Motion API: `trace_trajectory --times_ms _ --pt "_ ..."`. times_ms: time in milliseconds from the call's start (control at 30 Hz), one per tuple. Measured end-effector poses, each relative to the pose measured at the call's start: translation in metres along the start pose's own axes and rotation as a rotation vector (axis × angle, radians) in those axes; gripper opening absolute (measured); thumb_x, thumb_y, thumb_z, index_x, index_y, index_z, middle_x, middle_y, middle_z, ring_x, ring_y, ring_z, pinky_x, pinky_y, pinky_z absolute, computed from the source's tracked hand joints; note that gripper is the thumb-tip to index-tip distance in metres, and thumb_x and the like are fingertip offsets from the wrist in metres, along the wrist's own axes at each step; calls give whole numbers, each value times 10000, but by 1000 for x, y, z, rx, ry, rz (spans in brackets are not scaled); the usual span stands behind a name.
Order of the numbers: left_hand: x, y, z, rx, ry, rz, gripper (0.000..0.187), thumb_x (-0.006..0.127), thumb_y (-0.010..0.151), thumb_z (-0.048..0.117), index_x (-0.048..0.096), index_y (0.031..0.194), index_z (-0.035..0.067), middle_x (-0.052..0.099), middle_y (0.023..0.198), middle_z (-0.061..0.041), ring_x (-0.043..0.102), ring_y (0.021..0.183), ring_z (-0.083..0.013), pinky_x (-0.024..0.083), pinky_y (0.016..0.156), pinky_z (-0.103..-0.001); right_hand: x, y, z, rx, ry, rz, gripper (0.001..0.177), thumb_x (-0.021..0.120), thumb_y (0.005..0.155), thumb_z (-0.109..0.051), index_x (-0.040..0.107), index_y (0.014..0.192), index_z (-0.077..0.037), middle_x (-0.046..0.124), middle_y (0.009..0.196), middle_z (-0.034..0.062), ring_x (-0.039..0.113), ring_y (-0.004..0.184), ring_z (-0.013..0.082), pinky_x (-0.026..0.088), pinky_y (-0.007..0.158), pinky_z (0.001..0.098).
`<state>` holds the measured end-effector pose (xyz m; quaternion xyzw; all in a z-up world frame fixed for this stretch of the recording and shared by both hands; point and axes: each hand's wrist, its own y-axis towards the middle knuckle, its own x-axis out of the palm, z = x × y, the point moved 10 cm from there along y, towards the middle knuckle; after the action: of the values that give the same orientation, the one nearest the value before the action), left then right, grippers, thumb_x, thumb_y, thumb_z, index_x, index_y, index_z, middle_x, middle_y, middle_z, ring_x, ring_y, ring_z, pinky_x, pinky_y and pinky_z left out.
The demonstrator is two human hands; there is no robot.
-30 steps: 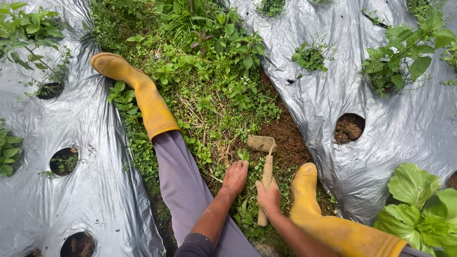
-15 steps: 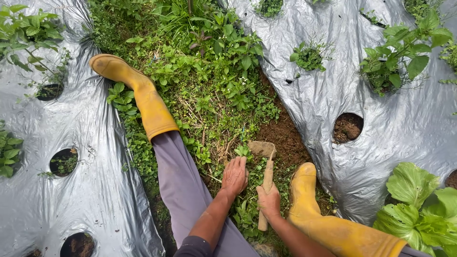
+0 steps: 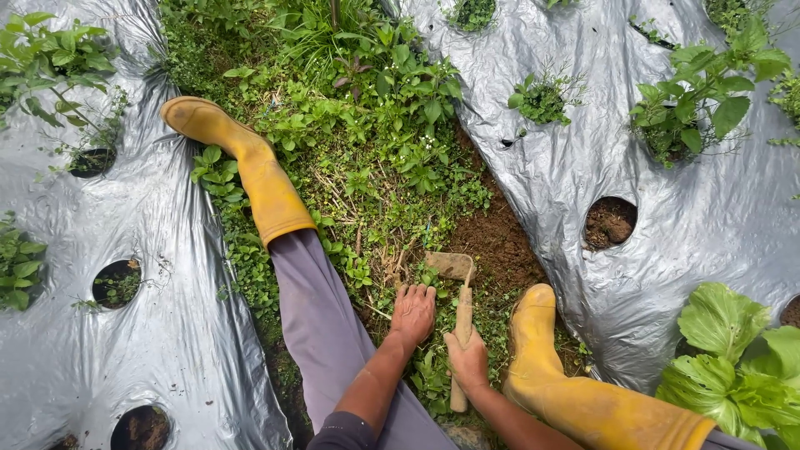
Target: The person weeds a garden bed covered with plastic mulch. They use a hand hoe to loosen the soil and pull out weeds by hand, clearing the area between the crop plants.
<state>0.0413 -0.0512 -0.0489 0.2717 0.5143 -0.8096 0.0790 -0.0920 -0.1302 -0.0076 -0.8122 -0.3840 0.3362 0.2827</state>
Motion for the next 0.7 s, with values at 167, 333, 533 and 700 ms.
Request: trace_trajectory --times_ms 167,333,533,700 --pt "16 19 -3 100 364 43 607 133 1072 264 61 1660 132 17 1735 -131 -3 1611 -330 -19 1289 -497 -10 14 -17 -74 196 46 162 691 946 -183 586 992 -68 562 672 51 511 442 157 432 347 304" --pt "28 33 -6 164 412 144 617 242 1054 376 285 1583 61 307 1611 -174 301 1479 -337 163 1247 -522 -8 3 5 -11 129 47 190 675 913 -217 605 980 -53 570 660 68 531 442 168 489 335 325" --pt "20 32 -5 186 366 229 484 398 1030 405 542 1386 111 596 1246 -103 570 1114 -251 307 1150 -457 -2 -2 -21 -8 68 -26 312 656 945 -219 612 1210 -59 564 762 56 498 497 139 464 364 281" --pt "7 16 -2 137 234 212 658 419 998 312 285 1603 92 273 1658 -186 201 1564 -385 64 1283 -532 -7 16 -8 -23 102 41 205 697 952 -240 638 1039 -64 602 731 43 545 517 146 463 405 299"
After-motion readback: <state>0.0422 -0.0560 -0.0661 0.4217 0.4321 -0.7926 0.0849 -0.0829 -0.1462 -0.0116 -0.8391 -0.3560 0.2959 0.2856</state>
